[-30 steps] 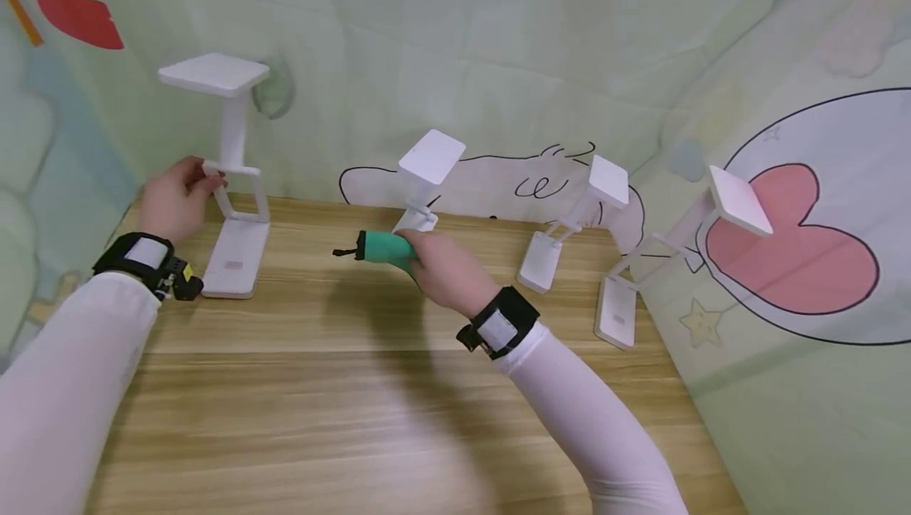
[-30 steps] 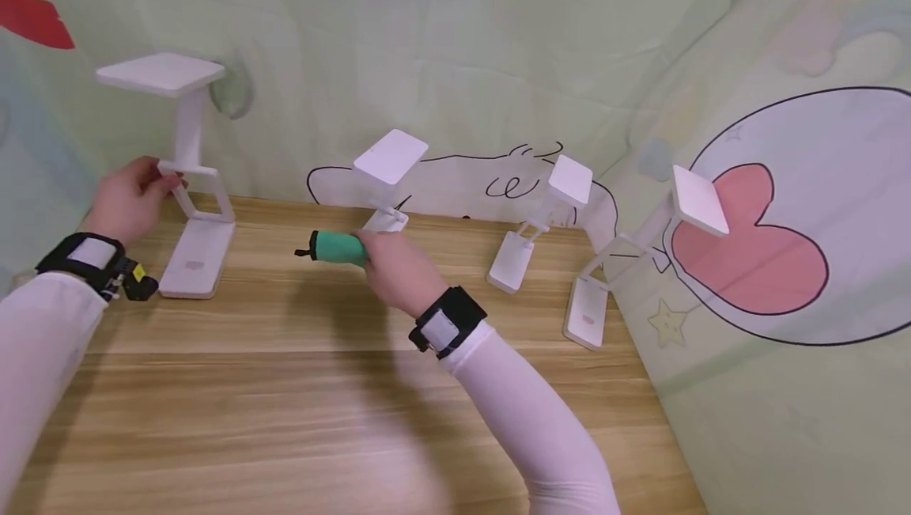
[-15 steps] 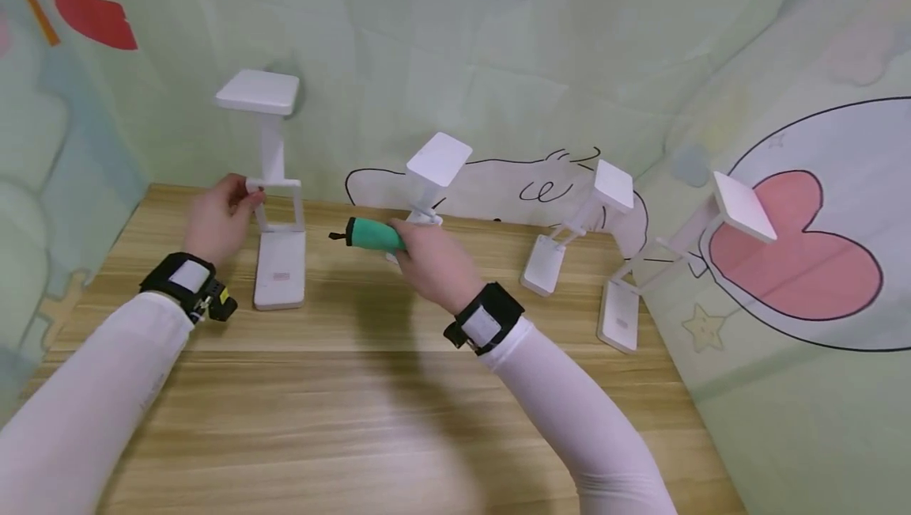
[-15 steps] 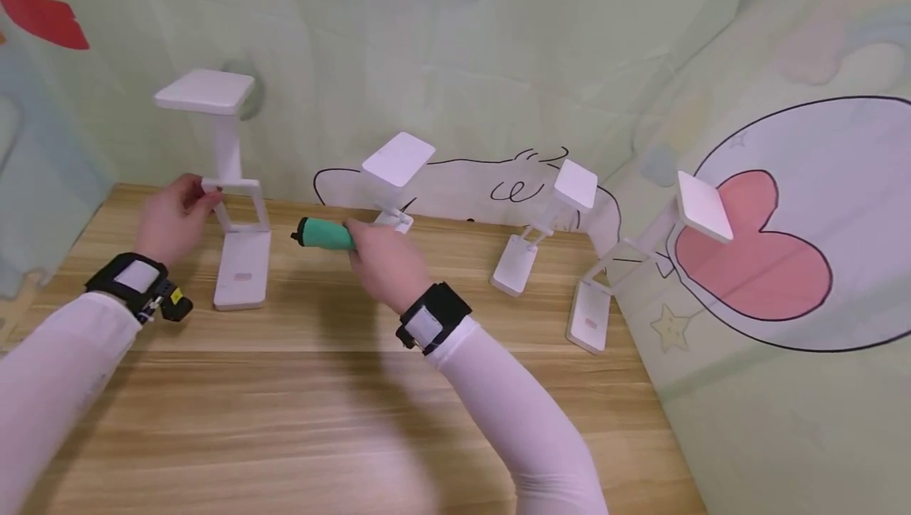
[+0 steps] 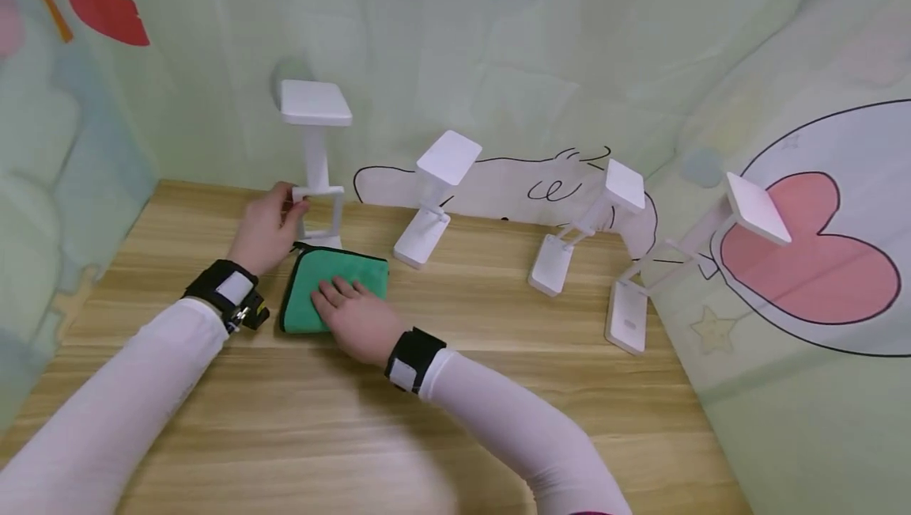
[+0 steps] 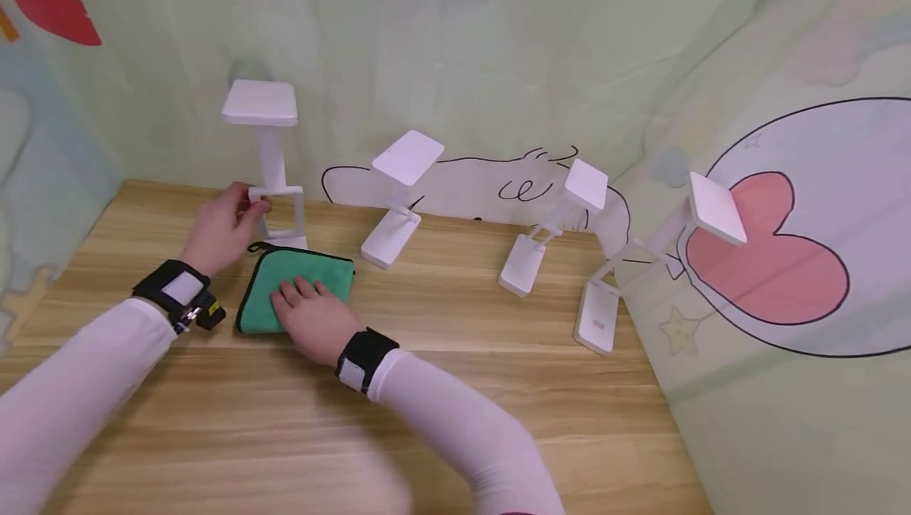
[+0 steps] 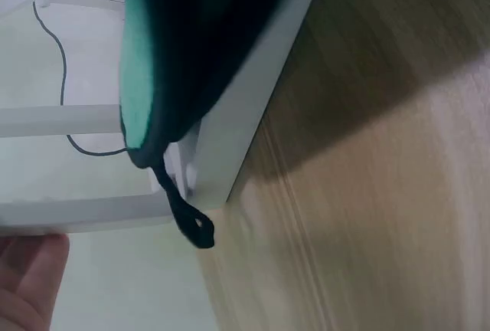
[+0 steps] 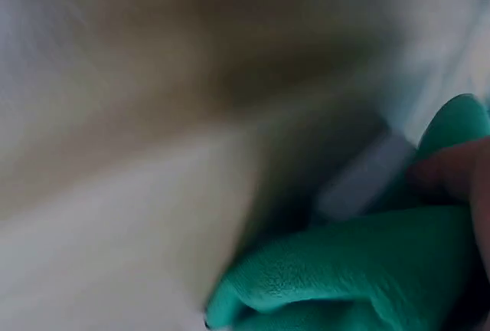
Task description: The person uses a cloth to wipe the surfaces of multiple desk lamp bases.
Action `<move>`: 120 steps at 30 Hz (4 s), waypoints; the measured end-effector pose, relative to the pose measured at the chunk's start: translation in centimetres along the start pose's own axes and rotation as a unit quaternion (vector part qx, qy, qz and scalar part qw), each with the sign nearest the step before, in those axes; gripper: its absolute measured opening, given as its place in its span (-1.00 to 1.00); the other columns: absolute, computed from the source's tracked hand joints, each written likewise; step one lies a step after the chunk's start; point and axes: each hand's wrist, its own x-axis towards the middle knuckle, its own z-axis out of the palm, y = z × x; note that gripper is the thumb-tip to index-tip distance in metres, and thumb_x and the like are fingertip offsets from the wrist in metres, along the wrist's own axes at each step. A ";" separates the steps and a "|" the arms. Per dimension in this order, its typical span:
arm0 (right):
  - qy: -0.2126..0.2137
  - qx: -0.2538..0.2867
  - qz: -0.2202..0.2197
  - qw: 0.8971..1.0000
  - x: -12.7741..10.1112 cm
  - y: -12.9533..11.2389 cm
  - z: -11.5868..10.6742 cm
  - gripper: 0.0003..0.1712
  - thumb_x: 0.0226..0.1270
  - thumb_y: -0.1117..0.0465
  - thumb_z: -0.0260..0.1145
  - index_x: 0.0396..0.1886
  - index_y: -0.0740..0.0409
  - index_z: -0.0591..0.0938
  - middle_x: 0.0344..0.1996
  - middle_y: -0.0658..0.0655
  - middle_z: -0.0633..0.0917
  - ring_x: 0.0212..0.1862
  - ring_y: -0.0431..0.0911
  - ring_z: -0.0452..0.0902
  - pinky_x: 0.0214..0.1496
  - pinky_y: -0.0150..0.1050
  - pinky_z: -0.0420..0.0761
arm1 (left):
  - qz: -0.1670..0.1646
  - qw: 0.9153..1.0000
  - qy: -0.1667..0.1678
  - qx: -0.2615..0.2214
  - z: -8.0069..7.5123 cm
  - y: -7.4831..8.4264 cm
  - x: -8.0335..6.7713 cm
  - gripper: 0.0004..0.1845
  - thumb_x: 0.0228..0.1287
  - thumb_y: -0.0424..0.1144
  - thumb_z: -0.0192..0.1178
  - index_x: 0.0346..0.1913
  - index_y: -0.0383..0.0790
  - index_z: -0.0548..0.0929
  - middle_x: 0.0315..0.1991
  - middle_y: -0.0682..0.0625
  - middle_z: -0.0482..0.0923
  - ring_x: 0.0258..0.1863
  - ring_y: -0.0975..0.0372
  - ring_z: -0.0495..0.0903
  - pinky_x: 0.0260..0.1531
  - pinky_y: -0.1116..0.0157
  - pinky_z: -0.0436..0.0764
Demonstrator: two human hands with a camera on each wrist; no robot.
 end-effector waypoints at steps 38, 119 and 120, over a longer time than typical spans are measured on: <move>-0.069 -0.055 -0.008 0.996 0.0 -1.1 -1.3 -0.39 0.67 0.21 0.24 0.61 0.21 0.40 0.56 0.22 0.44 0.56 0.02 0.36 0.54 -0.21 0.32 | -0.030 0.992 -0.080 0.093 -0.1 0.1 0.5 -0.77 0.63 -0.53 -0.06 0.20 -0.58 0.38 -0.02 -0.47 0.66 -0.15 -0.29 0.73 -0.31 -0.14 0.66; -0.021 0.098 -0.005 0.995 4.6 1.4 0.2 -0.28 0.63 0.32 0.26 0.69 0.08 0.30 0.66 0.21 0.25 0.67 0.09 0.10 0.64 -0.17 0.11 | -0.011 0.993 -0.086 0.083 -0.1 -0.9 0.6 -0.87 0.54 -0.54 0.01 0.01 -0.33 0.45 -0.20 -0.28 0.69 -0.27 -0.15 0.70 -0.24 -0.14 0.61; -0.019 0.097 0.000 0.995 4.5 1.5 0.2 -0.28 0.64 0.30 0.26 0.69 0.08 0.30 0.66 0.22 0.24 0.67 0.10 0.10 0.63 -0.18 0.13 | -0.011 0.993 -0.086 0.085 -0.1 -0.9 0.6 -0.89 0.56 -0.53 0.01 0.01 -0.34 0.45 -0.20 -0.28 0.68 -0.28 -0.15 0.70 -0.25 -0.14 0.61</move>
